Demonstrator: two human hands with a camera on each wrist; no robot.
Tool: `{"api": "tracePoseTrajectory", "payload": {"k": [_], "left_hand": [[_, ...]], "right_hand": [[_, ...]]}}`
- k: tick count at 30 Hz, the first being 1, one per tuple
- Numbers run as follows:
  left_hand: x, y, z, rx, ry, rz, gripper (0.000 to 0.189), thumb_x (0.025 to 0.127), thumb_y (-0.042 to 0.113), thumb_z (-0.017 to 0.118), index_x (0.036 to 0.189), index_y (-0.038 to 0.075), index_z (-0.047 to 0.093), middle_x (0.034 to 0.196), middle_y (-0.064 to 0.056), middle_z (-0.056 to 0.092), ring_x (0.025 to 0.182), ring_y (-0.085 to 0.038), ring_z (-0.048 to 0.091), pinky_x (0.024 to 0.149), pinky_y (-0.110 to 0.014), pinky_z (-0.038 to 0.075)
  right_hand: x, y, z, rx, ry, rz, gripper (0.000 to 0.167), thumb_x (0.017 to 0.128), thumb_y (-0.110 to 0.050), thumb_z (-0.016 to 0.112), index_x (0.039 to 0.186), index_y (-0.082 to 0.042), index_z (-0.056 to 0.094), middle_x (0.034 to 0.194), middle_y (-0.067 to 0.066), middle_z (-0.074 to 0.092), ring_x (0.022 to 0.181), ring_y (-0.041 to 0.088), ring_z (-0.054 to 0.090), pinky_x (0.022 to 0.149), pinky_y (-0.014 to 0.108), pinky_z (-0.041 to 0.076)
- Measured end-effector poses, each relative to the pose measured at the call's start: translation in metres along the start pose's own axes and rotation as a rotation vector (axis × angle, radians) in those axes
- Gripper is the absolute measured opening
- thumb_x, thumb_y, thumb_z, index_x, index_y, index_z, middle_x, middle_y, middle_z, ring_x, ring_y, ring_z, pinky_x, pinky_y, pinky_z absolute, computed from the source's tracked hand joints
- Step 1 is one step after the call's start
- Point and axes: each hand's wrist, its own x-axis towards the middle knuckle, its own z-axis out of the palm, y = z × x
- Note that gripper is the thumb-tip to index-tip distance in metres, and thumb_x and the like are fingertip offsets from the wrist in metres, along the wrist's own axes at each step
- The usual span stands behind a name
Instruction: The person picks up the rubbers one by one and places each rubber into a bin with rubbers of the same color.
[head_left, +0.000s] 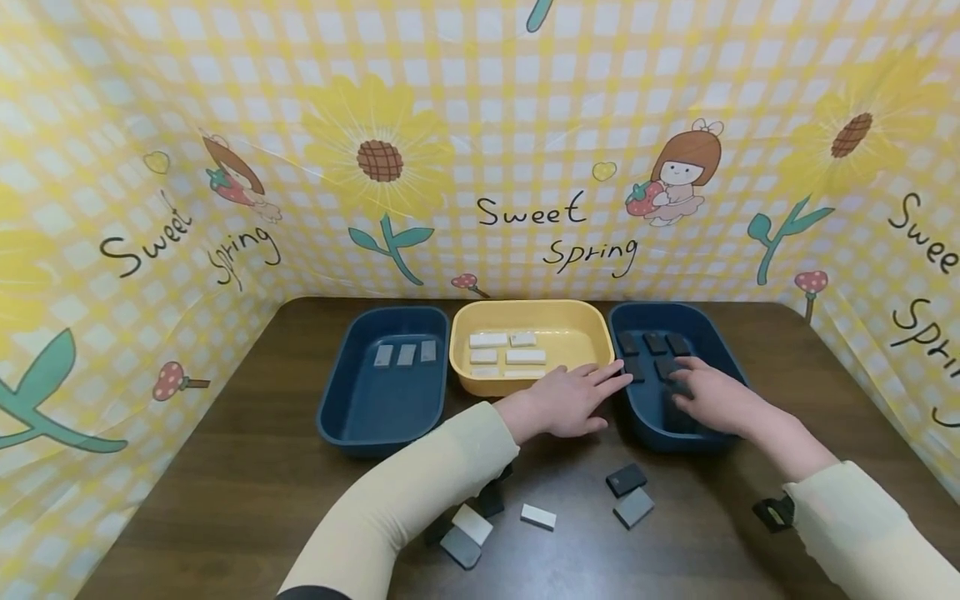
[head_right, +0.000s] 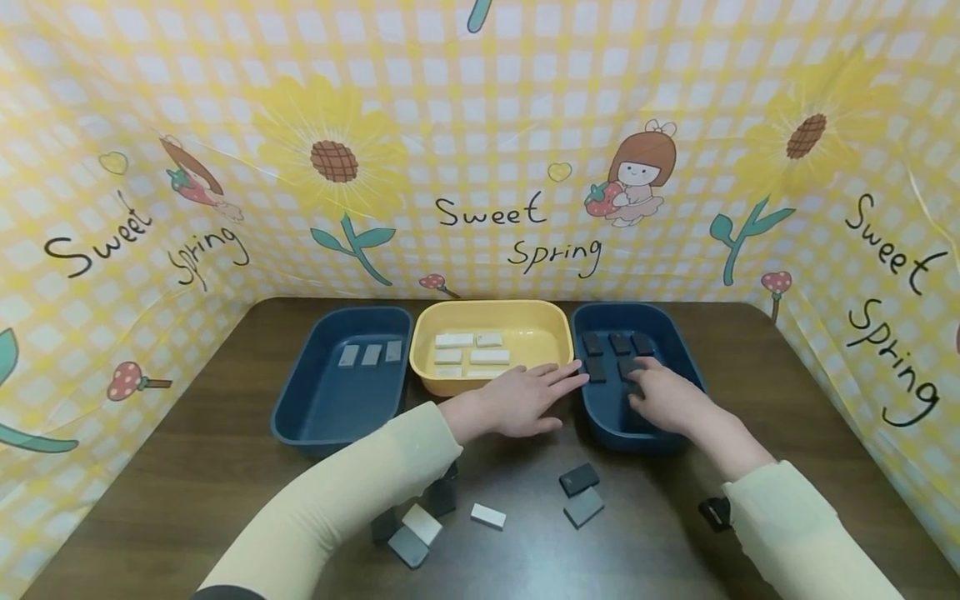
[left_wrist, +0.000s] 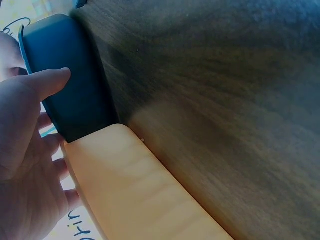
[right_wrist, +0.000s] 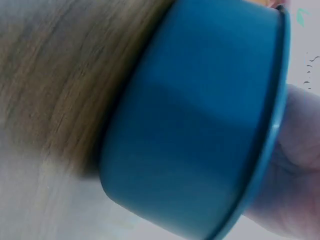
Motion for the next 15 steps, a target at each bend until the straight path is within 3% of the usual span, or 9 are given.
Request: {"api": "tracePoseTrajectory", "payload": {"k": [4,7,11,15], "left_hand": [[0.0,-0.001,-0.001,-0.005,-0.003,0.002,0.074,0.098,0.046,0.052,0.157,0.028,0.012,0.162,0.006,0.004,0.143,-0.016,0.024,0.107,-0.041,0.035],[0.0,0.0,-0.001,-0.006,-0.002,0.004,0.074,0.098,0.046,0.053,0.157,0.028,0.012,0.162,0.006,0.005,0.143,-0.016,0.024,0.107,-0.042,0.035],[-0.001,0.0,-0.001,0.007,0.006,0.004,0.075,0.098,0.046,0.053,0.157,0.028,0.012,0.162,0.006,0.005,0.142,-0.016,0.024,0.106,-0.041,0.036],[-0.001,0.001,0.0,0.035,0.012,-0.002,0.073,0.099,0.041,0.053,0.157,0.027,0.012,0.163,0.006,0.005,0.142,-0.015,0.025,0.105,-0.04,0.037]], "right_hand": [[-0.013,-0.01,-0.005,-0.01,0.074,-0.03,0.036,0.093,-0.014,0.064,0.119,0.01,0.062,0.133,0.034,0.045,0.11,0.045,0.057,0.087,0.056,0.048],[-0.026,-0.02,-0.006,-0.014,0.158,-0.073,0.033,0.092,-0.016,0.067,0.117,0.006,0.064,0.124,0.026,0.053,0.1,0.037,0.063,0.08,0.05,0.053],[-0.041,-0.039,-0.002,-0.047,0.274,-0.17,0.026,0.086,-0.016,0.074,0.107,-0.002,0.068,0.108,0.012,0.061,0.081,0.021,0.065,0.065,0.034,0.056],[-0.052,-0.058,0.01,-0.114,0.364,-0.295,0.021,0.08,-0.015,0.079,0.098,-0.009,0.07,0.096,0.001,0.062,0.073,0.011,0.062,0.06,0.027,0.053]]}}
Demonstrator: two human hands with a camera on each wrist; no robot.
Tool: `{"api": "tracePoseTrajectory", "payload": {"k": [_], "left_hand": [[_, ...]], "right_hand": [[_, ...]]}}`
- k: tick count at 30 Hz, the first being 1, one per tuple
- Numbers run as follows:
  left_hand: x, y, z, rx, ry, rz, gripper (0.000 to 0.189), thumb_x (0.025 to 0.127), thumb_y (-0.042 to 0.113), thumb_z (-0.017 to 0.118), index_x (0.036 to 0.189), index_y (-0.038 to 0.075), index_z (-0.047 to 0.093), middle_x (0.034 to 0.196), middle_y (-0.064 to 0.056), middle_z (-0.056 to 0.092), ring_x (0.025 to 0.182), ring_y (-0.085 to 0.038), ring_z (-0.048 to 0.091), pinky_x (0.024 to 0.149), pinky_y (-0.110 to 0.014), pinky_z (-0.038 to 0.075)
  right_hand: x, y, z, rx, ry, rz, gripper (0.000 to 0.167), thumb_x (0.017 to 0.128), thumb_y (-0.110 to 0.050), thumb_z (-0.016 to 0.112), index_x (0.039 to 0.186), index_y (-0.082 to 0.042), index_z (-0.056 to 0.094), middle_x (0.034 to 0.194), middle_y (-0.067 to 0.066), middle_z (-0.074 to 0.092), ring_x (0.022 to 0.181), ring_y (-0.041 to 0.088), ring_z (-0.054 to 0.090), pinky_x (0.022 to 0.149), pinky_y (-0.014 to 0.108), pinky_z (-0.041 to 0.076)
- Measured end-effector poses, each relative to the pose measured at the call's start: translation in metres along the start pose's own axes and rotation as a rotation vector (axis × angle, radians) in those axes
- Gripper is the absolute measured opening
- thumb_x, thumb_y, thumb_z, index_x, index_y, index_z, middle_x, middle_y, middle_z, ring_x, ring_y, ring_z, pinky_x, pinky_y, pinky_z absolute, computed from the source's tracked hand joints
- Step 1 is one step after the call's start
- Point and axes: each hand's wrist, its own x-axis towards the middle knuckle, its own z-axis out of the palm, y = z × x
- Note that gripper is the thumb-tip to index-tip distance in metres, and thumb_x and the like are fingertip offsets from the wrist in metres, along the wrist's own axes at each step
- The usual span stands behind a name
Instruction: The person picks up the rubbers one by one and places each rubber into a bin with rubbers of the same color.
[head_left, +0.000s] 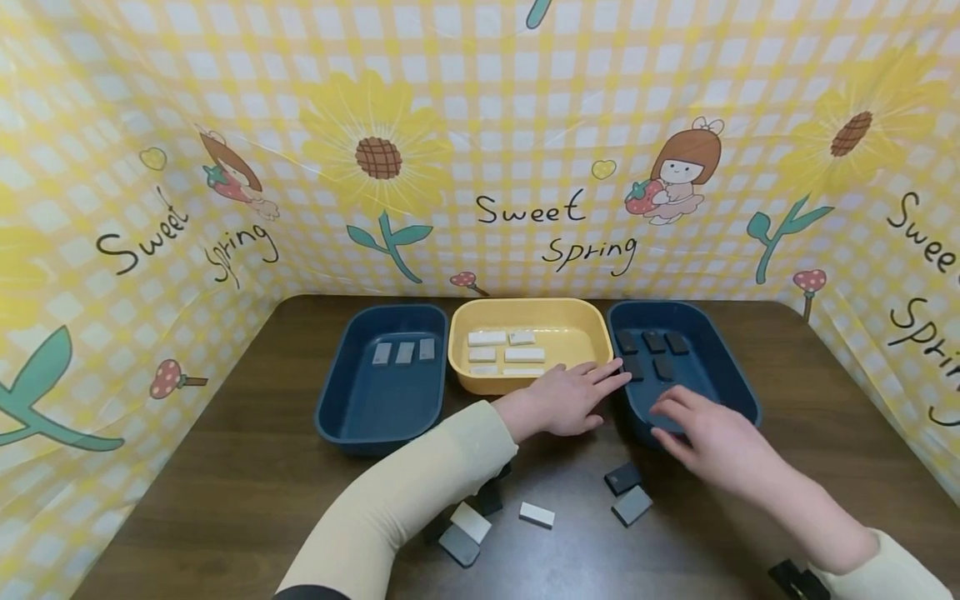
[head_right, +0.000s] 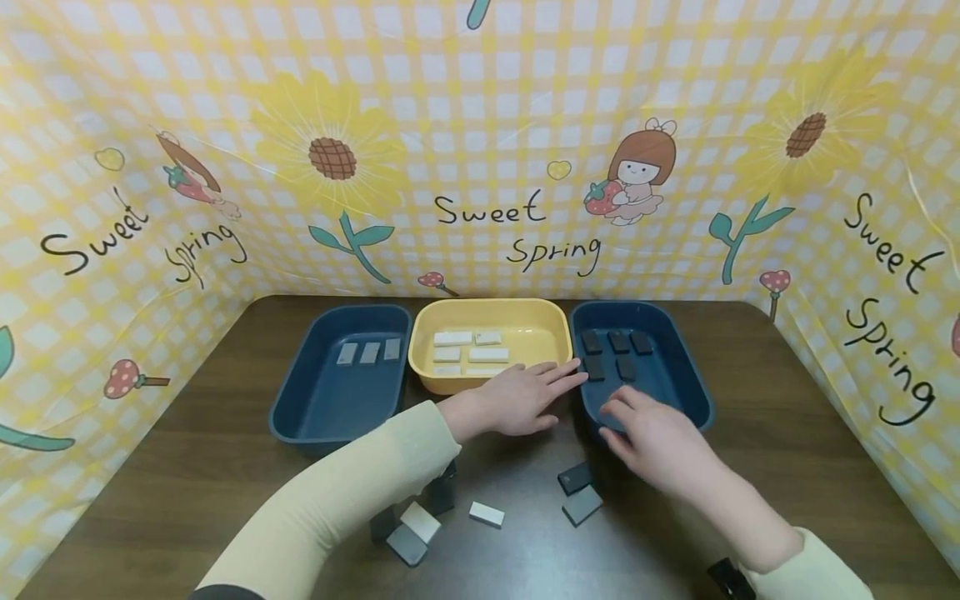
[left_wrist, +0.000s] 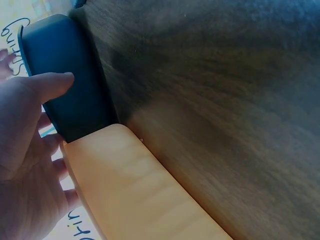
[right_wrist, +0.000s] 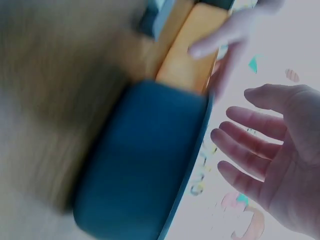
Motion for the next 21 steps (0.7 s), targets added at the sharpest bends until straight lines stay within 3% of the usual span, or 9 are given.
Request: {"api": "tracePoseTrajectory", "payload": {"k": [3,7,14,18,21], "left_hand": [[0.0,0.001,0.0,0.013,0.003,-0.007,0.069,0.1,0.033,0.051,0.157,0.028,0.012,0.162,0.006,0.005,0.142,-0.015,0.024,0.105,-0.039,0.038],[-0.001,0.002,-0.001,0.008,0.003,-0.019,0.067,0.101,0.022,0.049,0.157,0.029,0.013,0.162,0.007,0.006,0.142,-0.014,0.024,0.105,-0.04,0.037],[-0.002,0.003,0.0,0.004,0.0,-0.025,0.067,0.101,0.021,0.048,0.157,0.031,0.012,0.162,0.008,0.005,0.142,-0.014,0.024,0.106,-0.042,0.036],[-0.002,0.004,0.0,0.007,0.0,-0.026,0.068,0.1,0.021,0.049,0.157,0.03,0.013,0.162,0.008,0.006,0.142,-0.014,0.024,0.106,-0.042,0.036],[-0.002,0.004,-0.002,0.007,0.003,-0.027,0.068,0.1,0.021,0.049,0.157,0.03,0.013,0.162,0.008,0.006,0.142,-0.014,0.024,0.107,-0.042,0.036]], "right_hand": [[-0.004,-0.015,0.008,-0.008,0.029,-0.083,0.022,0.077,-0.014,0.081,0.095,-0.011,0.07,0.09,-0.004,0.061,0.07,0.006,0.059,0.058,0.026,0.052],[-0.007,-0.032,0.022,-0.003,-0.029,-0.12,0.022,0.078,-0.017,0.081,0.094,-0.01,0.068,0.086,-0.004,0.058,0.066,0.004,0.054,0.055,0.024,0.05],[-0.005,-0.054,0.04,-0.116,-0.311,0.063,0.035,0.083,-0.037,0.075,0.094,-0.005,0.067,0.082,0.004,0.056,0.064,0.014,0.053,0.056,0.031,0.052],[-0.003,-0.061,0.051,-0.131,-0.351,0.151,0.04,0.081,-0.041,0.076,0.092,-0.003,0.066,0.08,0.008,0.056,0.063,0.02,0.054,0.057,0.036,0.053],[-0.002,-0.062,0.056,-0.136,-0.343,0.172,0.038,0.079,-0.038,0.079,0.089,-0.003,0.065,0.077,0.008,0.054,0.062,0.021,0.053,0.056,0.036,0.052]]}}
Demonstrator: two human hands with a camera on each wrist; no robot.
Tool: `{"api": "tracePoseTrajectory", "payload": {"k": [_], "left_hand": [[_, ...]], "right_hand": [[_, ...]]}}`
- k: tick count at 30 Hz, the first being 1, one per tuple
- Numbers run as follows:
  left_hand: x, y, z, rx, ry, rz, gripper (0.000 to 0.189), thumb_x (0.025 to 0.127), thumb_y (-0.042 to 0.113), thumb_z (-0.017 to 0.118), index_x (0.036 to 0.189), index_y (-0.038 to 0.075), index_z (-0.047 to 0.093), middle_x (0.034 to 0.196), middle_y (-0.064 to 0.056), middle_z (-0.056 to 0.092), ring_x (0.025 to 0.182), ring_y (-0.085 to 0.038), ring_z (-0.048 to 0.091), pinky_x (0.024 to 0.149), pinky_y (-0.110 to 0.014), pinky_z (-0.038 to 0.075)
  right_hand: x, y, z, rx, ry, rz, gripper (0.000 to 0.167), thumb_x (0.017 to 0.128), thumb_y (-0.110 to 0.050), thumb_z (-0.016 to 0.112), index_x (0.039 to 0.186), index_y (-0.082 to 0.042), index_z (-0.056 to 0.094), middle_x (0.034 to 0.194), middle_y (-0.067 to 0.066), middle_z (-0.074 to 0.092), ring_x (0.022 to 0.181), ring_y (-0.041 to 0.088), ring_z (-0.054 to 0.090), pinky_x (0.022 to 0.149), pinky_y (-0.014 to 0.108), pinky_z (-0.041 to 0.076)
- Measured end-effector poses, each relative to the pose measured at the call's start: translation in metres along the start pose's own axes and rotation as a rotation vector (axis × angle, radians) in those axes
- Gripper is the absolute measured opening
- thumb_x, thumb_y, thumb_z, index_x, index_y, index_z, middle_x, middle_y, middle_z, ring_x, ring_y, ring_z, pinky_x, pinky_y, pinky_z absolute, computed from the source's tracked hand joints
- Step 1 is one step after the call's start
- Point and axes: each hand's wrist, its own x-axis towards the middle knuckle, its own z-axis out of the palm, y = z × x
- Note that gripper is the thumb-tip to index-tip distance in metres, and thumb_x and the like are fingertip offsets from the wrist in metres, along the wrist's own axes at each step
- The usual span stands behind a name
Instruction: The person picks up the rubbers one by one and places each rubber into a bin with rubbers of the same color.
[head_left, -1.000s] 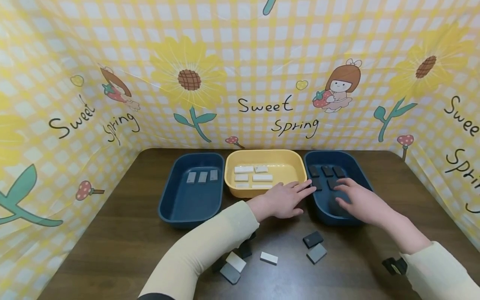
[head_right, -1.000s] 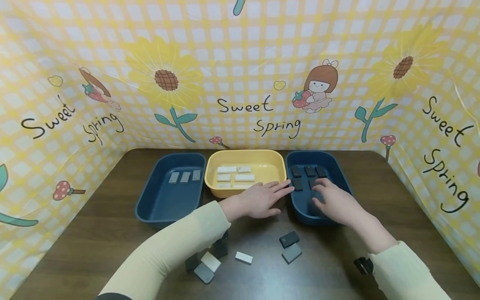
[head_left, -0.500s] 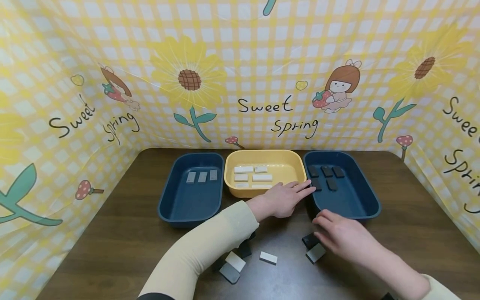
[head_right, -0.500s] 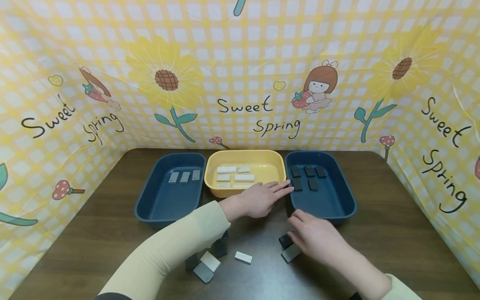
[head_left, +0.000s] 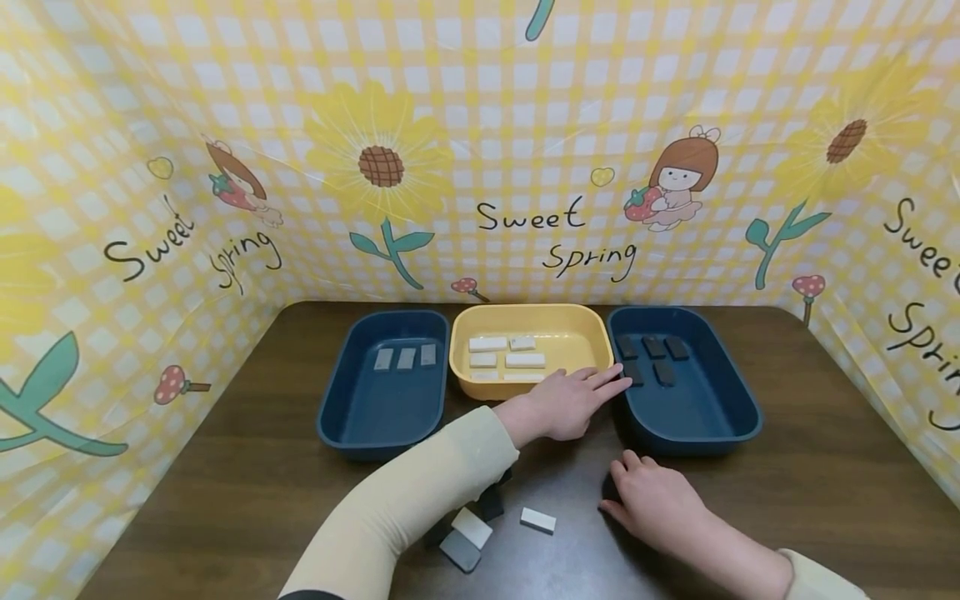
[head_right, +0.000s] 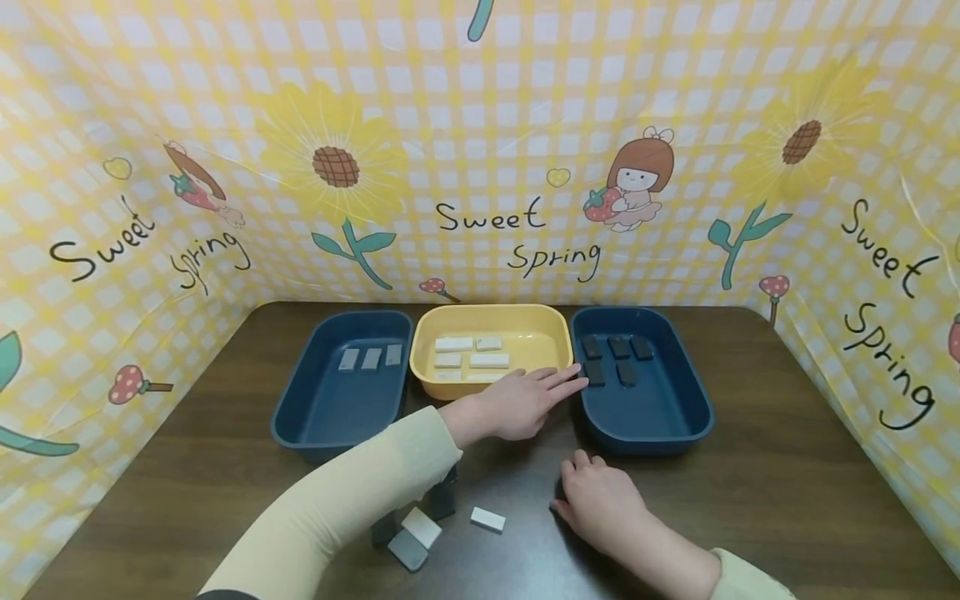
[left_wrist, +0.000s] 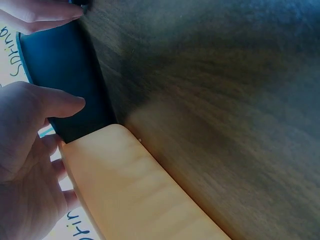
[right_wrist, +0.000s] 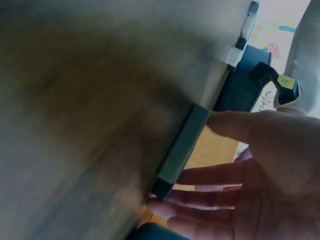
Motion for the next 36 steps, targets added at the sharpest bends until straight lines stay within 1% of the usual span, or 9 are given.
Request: {"api": "tracePoseTrajectory", "payload": {"k": [2,9,15,23,28,33,36], "left_hand": [[0.0,0.0,0.0,-0.003,0.002,0.0,0.068,0.1,0.022,0.05,0.157,0.03,0.013,0.162,0.008,0.006,0.142,-0.014,0.024,0.107,-0.043,0.035],[0.0,0.0,0.001,0.0,-0.013,-0.006,0.073,0.098,0.024,0.054,0.157,0.031,0.011,0.162,0.008,0.004,0.142,-0.013,0.023,0.107,-0.042,0.035],[0.001,-0.001,0.001,0.006,-0.01,-0.007,0.074,0.098,0.025,0.055,0.157,0.031,0.01,0.162,0.008,0.003,0.142,-0.014,0.024,0.107,-0.043,0.035],[0.001,-0.001,0.001,0.0,-0.009,-0.002,0.074,0.098,0.024,0.054,0.157,0.03,0.011,0.162,0.008,0.003,0.142,-0.014,0.024,0.107,-0.043,0.035],[0.001,-0.001,0.001,0.0,-0.003,-0.001,0.074,0.098,0.025,0.055,0.157,0.03,0.011,0.162,0.008,0.004,0.142,-0.015,0.024,0.107,-0.043,0.035],[0.0,-0.001,0.001,0.005,0.001,0.006,0.074,0.098,0.026,0.056,0.157,0.029,0.012,0.162,0.007,0.005,0.142,-0.015,0.025,0.106,-0.042,0.036],[0.0,-0.002,0.002,0.002,0.006,0.012,0.074,0.098,0.027,0.056,0.157,0.029,0.012,0.162,0.007,0.005,0.142,-0.015,0.025,0.106,-0.042,0.036]], "right_hand": [[0.002,0.0,0.001,0.001,-0.001,0.003,0.037,0.078,-0.036,0.08,0.088,-0.003,0.065,0.077,0.007,0.054,0.062,0.021,0.052,0.055,0.036,0.051],[0.006,0.0,0.0,0.033,-0.053,-0.005,0.034,0.077,-0.031,0.081,0.087,-0.002,0.066,0.078,0.007,0.055,0.064,0.02,0.052,0.058,0.037,0.052],[0.008,0.0,-0.002,0.057,-0.064,-0.027,0.029,0.076,-0.024,0.082,0.087,-0.003,0.065,0.077,0.006,0.053,0.066,0.021,0.053,0.06,0.038,0.052],[0.006,0.001,-0.008,0.072,-0.067,-0.019,0.031,0.076,-0.025,0.082,0.092,-0.003,0.067,0.078,0.005,0.054,0.066,0.018,0.052,0.06,0.036,0.052],[0.003,0.005,-0.017,0.082,-0.04,0.003,0.031,0.077,-0.027,0.082,0.093,-0.005,0.068,0.077,0.001,0.052,0.065,0.015,0.05,0.059,0.032,0.051],[-0.004,0.012,-0.03,0.087,0.014,-0.014,0.031,0.077,-0.029,0.082,0.093,-0.008,0.067,0.077,-0.001,0.05,0.064,0.011,0.049,0.056,0.028,0.048],[-0.008,0.017,-0.041,0.112,0.044,-0.033,0.03,0.076,-0.028,0.083,0.095,-0.01,0.067,0.081,-0.002,0.051,0.064,0.009,0.05,0.056,0.026,0.049]]}}
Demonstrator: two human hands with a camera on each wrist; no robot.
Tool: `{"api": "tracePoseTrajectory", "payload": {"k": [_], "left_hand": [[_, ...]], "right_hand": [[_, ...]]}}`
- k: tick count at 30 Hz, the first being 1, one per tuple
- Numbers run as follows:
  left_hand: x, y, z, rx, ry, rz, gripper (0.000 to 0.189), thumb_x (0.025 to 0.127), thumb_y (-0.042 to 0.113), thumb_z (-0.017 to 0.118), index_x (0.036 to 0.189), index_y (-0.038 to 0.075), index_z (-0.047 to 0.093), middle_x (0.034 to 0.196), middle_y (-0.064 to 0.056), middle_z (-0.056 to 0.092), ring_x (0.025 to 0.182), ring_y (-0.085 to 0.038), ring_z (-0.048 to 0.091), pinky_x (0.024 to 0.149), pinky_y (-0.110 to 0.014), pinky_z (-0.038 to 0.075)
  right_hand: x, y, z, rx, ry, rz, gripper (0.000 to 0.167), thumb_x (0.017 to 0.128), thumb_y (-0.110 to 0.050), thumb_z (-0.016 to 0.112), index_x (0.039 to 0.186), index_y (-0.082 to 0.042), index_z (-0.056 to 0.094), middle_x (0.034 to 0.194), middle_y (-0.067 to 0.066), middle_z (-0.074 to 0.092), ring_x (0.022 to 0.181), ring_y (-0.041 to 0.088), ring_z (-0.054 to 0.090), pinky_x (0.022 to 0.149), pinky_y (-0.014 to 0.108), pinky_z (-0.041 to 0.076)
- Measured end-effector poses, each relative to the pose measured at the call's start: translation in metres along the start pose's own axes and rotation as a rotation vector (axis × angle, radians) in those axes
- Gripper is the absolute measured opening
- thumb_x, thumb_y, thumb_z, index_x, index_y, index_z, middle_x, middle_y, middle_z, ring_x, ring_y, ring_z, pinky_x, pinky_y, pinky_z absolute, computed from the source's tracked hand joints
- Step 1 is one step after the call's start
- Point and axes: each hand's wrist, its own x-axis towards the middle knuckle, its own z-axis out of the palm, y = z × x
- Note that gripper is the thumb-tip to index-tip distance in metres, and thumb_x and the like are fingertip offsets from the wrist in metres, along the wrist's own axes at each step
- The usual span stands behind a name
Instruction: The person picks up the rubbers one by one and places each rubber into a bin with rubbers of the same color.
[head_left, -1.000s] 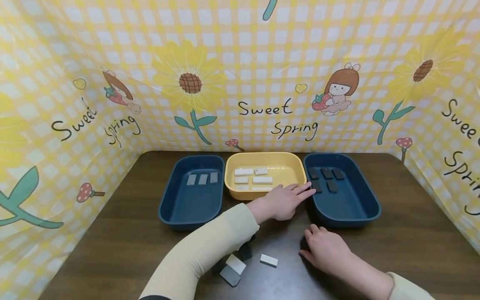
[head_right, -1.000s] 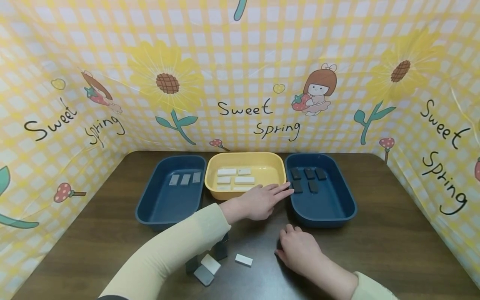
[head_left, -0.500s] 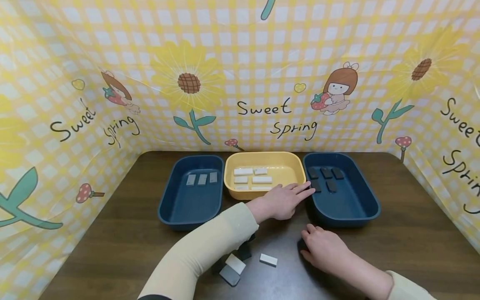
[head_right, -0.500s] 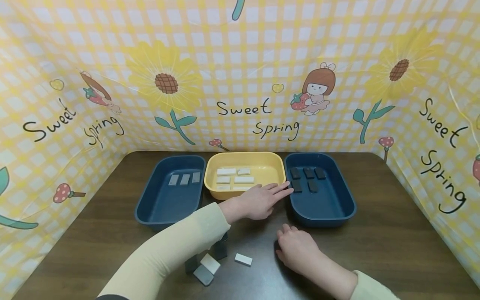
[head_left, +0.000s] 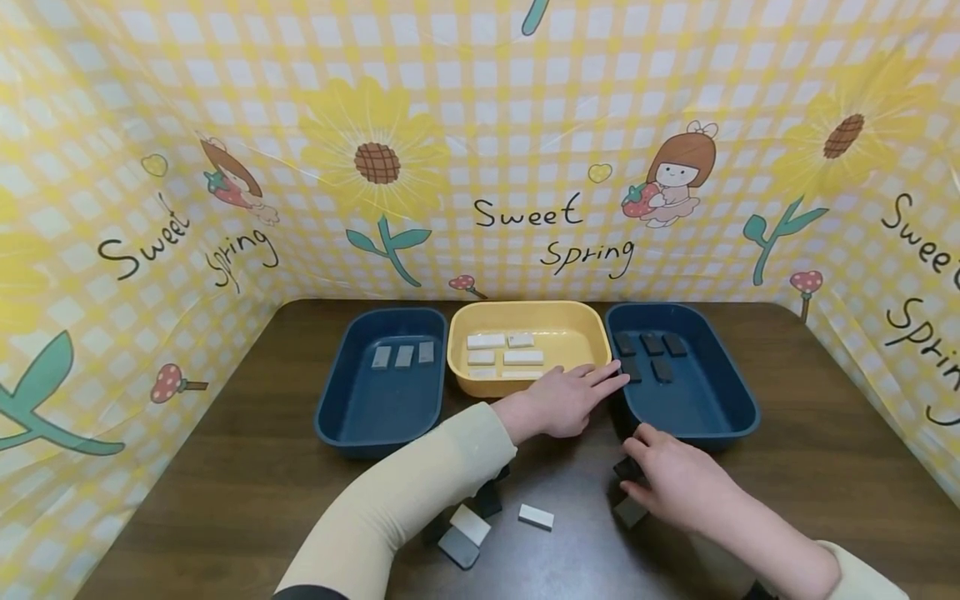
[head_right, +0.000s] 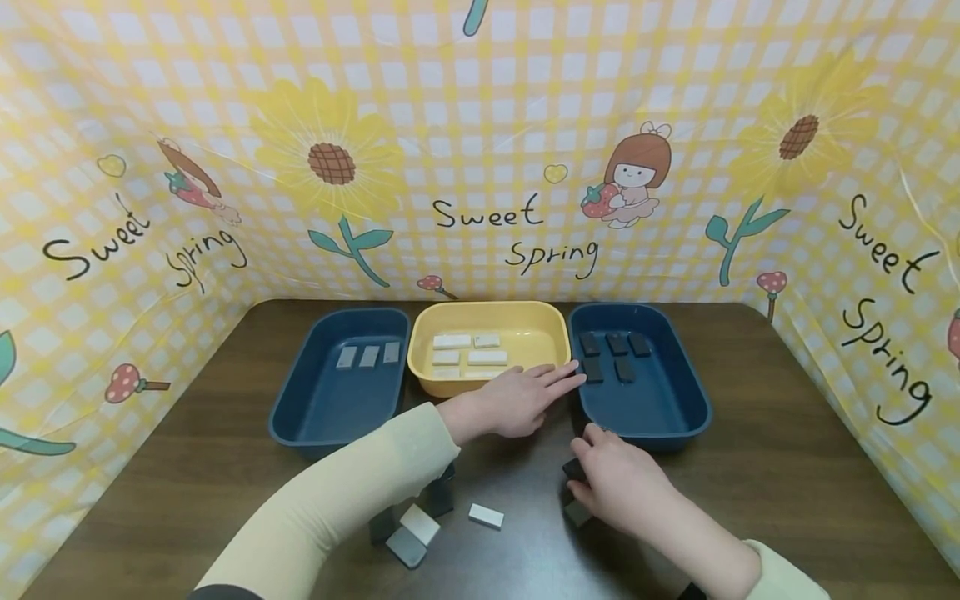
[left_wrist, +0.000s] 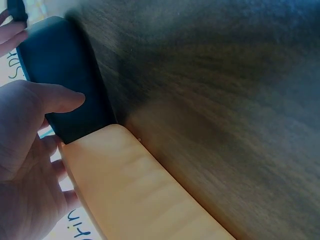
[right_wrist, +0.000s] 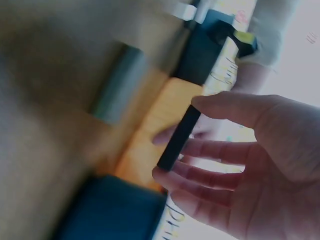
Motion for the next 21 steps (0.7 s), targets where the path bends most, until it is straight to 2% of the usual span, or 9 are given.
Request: {"api": "tracePoseTrajectory", "payload": {"k": [7,12,17,21], "left_hand": [[0.002,-0.001,0.001,-0.023,0.001,0.015,0.074,0.098,0.026,0.056,0.157,0.029,0.012,0.162,0.007,0.004,0.142,-0.016,0.025,0.106,-0.043,0.036],[0.002,-0.002,0.002,-0.032,0.003,0.024,0.074,0.098,0.025,0.056,0.157,0.029,0.013,0.162,0.007,0.004,0.142,-0.016,0.025,0.105,-0.042,0.037],[0.002,-0.003,0.002,-0.034,-0.001,0.026,0.074,0.098,0.025,0.056,0.157,0.029,0.012,0.162,0.007,0.004,0.142,-0.016,0.025,0.105,-0.042,0.037],[0.001,-0.004,0.001,-0.046,0.005,0.029,0.073,0.098,0.023,0.055,0.157,0.028,0.013,0.163,0.006,0.006,0.142,-0.016,0.025,0.106,-0.043,0.036]], "right_hand": [[-0.005,0.016,-0.03,0.081,0.121,-0.051,0.033,0.075,-0.019,0.084,0.101,-0.007,0.068,0.095,0.004,0.058,0.075,0.012,0.057,0.064,0.031,0.054],[-0.001,0.034,-0.049,0.078,0.204,-0.03,0.034,0.075,-0.014,0.084,0.103,-0.003,0.067,0.1,0.01,0.059,0.078,0.018,0.059,0.065,0.035,0.055],[0.009,0.057,-0.059,0.067,0.228,-0.023,0.037,0.075,-0.007,0.083,0.106,0.003,0.065,0.1,0.017,0.057,0.078,0.024,0.059,0.066,0.041,0.056],[0.019,0.076,-0.059,0.059,0.19,-0.01,0.036,0.076,-0.004,0.081,0.106,0.006,0.064,0.1,0.018,0.056,0.078,0.027,0.059,0.065,0.04,0.054]]}}
